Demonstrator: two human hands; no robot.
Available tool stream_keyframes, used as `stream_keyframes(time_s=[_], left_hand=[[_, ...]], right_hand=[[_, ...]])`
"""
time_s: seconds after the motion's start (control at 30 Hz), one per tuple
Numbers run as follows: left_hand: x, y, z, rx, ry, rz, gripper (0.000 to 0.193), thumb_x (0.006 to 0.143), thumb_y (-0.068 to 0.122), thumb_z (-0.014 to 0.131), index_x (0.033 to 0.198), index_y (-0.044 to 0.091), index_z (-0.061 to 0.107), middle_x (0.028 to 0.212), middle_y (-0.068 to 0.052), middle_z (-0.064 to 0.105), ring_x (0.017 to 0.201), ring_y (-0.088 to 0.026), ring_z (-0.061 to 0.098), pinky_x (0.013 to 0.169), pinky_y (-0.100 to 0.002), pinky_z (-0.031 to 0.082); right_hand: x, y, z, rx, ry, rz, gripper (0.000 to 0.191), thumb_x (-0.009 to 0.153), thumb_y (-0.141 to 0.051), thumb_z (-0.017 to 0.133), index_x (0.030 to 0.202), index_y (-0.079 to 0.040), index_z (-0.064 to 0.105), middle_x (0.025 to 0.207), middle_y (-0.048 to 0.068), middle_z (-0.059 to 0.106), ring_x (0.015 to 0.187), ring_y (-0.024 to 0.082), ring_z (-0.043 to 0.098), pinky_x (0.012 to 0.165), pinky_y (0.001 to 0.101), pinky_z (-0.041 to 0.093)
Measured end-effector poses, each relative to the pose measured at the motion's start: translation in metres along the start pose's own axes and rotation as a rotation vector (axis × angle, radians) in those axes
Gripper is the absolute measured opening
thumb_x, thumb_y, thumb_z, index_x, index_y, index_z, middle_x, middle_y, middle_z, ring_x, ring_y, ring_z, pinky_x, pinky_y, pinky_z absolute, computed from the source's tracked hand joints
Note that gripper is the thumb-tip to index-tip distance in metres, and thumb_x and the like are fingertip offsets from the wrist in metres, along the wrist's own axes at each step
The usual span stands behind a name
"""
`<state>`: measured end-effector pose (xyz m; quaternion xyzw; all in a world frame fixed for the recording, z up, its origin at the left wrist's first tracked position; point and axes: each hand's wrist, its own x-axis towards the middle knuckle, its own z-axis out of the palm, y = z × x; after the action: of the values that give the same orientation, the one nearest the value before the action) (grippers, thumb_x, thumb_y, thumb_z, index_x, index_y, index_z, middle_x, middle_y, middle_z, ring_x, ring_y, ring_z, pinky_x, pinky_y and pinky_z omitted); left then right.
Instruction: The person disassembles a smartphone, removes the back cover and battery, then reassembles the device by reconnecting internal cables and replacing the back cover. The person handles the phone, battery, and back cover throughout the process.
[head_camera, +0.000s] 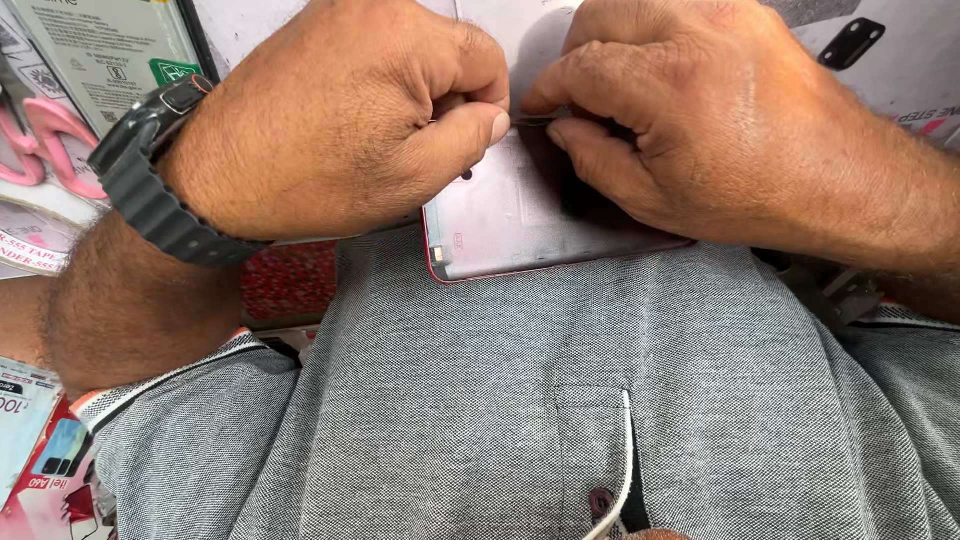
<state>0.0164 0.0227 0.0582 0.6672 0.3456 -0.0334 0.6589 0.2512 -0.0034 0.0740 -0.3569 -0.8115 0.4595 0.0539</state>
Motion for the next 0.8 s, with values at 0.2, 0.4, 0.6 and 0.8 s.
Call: stream_keyframes(time_s=[0.2,0.4,0.6,0.8], left_hand=[[0.0011,0.0003,0.0003,-0.003,0.003,-0.018,0.014,0.092,0.016,0.064,0.086,0.005,0.070,0.064,-0.007,0.064,0.052,-0.017,0.060,0.050,-0.034,0.046],[0.0010,-0.0009,0.0005,0.024,0.016,0.002,0.017,0.094,0.019,0.065,0.087,0.004,0.070,0.064,-0.009,0.063,0.052,-0.018,0.059,0.050,-0.035,0.045],[0.0012,-0.0043,-0.0023,0.018,0.046,0.042,0.014,0.090,0.010,0.056,0.089,0.002,0.068,0.064,-0.010,0.061,0.052,-0.019,0.056,0.049,-0.037,0.044],[-0.0004,-0.0041,-0.0018,0.027,0.037,0.042,0.011,0.090,0.011,0.060,0.090,0.003,0.067,0.066,-0.010,0.061,0.054,-0.020,0.058,0.050,-0.036,0.045]], right_hand=[[0.0007,0.0013,0.0029,-0.018,0.037,-0.022,0.016,0.084,-0.012,0.079,0.094,0.000,0.076,0.086,0.013,0.070,0.076,0.030,0.067,0.064,0.0424,0.054],[-0.0010,0.0048,0.0063,-0.050,0.019,-0.005,0.016,0.088,-0.015,0.080,0.095,-0.001,0.078,0.085,0.012,0.070,0.075,0.027,0.067,0.062,0.0412,0.054],[-0.0009,0.0047,0.0062,-0.042,0.017,0.007,0.017,0.090,-0.016,0.079,0.097,-0.001,0.078,0.086,0.012,0.070,0.077,0.027,0.067,0.062,0.0413,0.054],[-0.0011,0.0025,0.0047,-0.074,-0.003,0.021,0.017,0.089,-0.017,0.079,0.096,-0.002,0.079,0.086,0.012,0.070,0.076,0.027,0.067,0.061,0.0416,0.053]])
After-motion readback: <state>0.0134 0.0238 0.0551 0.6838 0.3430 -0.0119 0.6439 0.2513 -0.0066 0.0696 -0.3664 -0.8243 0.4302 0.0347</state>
